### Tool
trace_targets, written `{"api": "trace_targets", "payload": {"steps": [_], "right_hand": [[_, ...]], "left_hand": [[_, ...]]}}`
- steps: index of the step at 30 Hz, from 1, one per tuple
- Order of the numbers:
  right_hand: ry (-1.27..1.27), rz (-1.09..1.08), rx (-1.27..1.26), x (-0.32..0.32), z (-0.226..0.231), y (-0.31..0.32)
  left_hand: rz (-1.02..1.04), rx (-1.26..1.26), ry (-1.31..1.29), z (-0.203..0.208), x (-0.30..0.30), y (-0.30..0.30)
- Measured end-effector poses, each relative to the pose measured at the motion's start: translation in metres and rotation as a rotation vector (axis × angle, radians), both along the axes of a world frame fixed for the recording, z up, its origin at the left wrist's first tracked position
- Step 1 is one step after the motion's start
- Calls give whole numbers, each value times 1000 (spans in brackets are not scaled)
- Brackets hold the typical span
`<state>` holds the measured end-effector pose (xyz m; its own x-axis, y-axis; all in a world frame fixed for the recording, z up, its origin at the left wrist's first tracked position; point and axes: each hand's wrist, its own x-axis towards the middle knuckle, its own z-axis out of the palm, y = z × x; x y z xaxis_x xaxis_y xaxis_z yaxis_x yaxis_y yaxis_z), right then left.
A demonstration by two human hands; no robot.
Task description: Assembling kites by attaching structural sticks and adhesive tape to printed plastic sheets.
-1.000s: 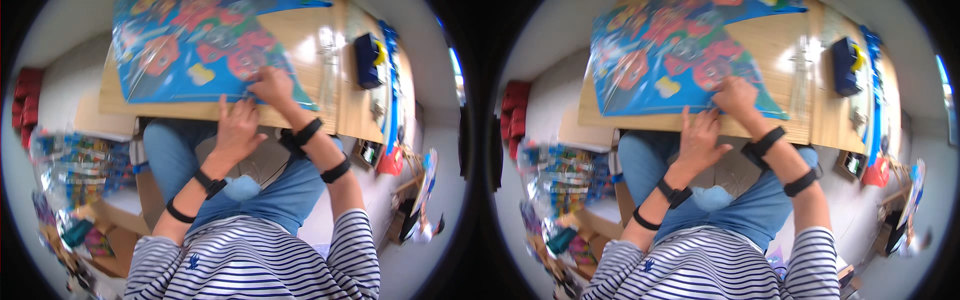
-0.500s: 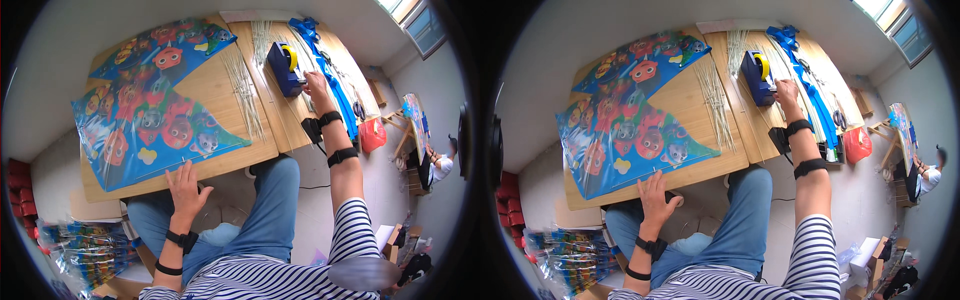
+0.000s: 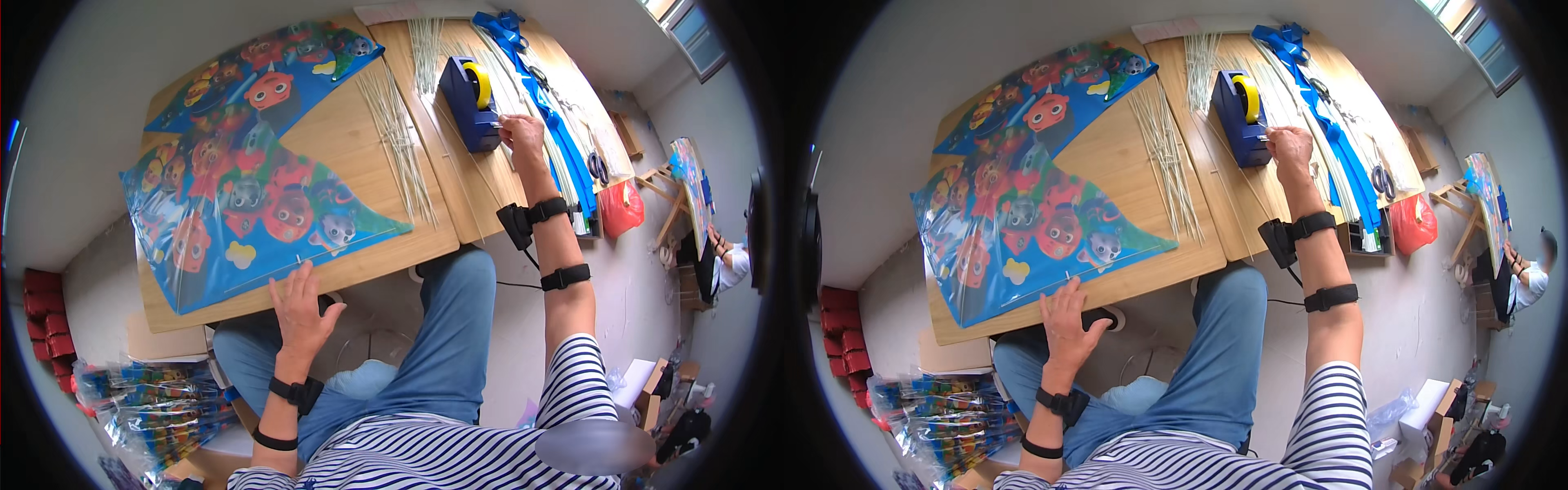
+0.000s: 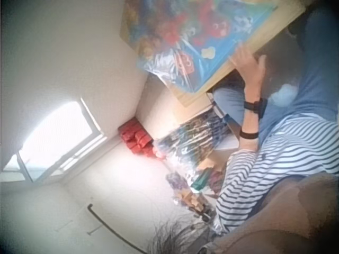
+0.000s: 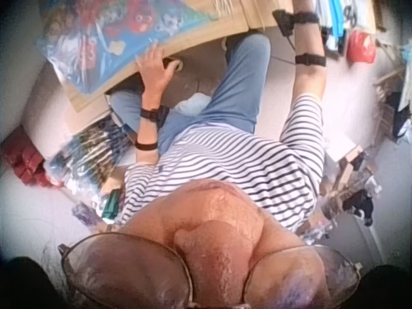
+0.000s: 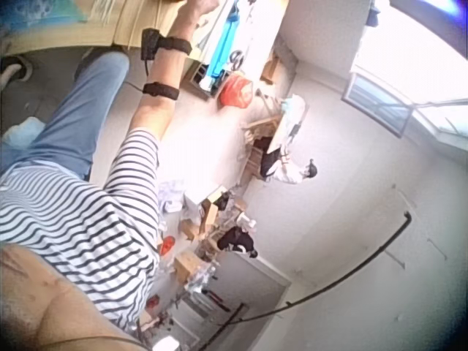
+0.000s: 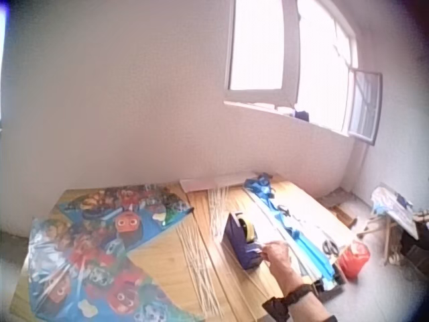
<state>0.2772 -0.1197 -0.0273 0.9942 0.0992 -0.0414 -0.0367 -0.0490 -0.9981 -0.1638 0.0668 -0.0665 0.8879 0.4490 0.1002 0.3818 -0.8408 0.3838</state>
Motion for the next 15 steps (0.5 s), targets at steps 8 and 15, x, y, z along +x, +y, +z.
{"api": "trace_targets", "payload": {"steps": [8,15], "right_hand": [[110,14,180,-7,1,-15],[319,46,437,-37,-23,-26]], "left_hand": [[-3,8,-11,-3,1,-2],[6,-2,-4,-1,-1,-2]]}}
